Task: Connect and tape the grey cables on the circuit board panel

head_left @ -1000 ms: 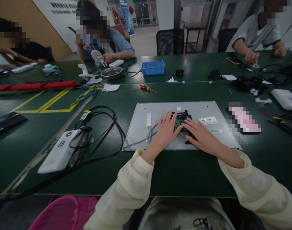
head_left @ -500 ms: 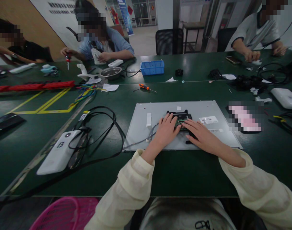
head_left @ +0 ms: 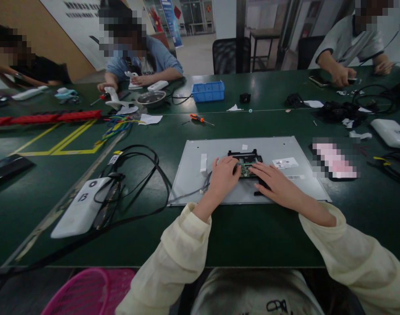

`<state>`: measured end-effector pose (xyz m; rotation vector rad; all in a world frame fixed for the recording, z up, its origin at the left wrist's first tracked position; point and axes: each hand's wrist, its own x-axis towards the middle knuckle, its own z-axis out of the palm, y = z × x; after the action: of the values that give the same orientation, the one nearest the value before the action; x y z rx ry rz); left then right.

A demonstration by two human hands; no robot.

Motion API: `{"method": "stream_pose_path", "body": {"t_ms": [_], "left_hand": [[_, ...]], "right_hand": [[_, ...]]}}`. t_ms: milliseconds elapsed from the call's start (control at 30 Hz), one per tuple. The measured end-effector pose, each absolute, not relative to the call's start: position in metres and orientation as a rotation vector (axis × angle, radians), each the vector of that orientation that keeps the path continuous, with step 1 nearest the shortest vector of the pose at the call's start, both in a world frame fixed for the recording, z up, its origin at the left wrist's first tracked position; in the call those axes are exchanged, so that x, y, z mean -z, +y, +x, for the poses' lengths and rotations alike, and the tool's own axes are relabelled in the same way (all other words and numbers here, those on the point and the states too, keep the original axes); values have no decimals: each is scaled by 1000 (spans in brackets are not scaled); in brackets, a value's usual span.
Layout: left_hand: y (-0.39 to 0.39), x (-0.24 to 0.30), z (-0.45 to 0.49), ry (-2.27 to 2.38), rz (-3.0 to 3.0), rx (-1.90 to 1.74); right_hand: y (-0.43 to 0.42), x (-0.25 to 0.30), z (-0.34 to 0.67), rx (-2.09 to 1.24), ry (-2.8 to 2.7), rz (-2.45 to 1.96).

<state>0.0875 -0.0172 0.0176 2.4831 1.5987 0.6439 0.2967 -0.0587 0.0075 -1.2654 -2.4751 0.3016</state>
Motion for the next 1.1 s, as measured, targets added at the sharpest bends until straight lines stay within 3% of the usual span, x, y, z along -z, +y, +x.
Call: {"method": "stream_pose_path", "body": {"t_ms": [767, 933, 1100], "left_hand": [[-11, -14, 86, 1511, 2447, -769], [-10, -13, 86, 1492, 2431, -789], [-10, -13, 86, 1463, 2431, -809]], "right_hand": [[-55, -5, 296, -413, -2296, -1267], [-21, -12, 301, -347, -2002, -1320], [26, -20, 297, -256, -2085, -1336]]}}
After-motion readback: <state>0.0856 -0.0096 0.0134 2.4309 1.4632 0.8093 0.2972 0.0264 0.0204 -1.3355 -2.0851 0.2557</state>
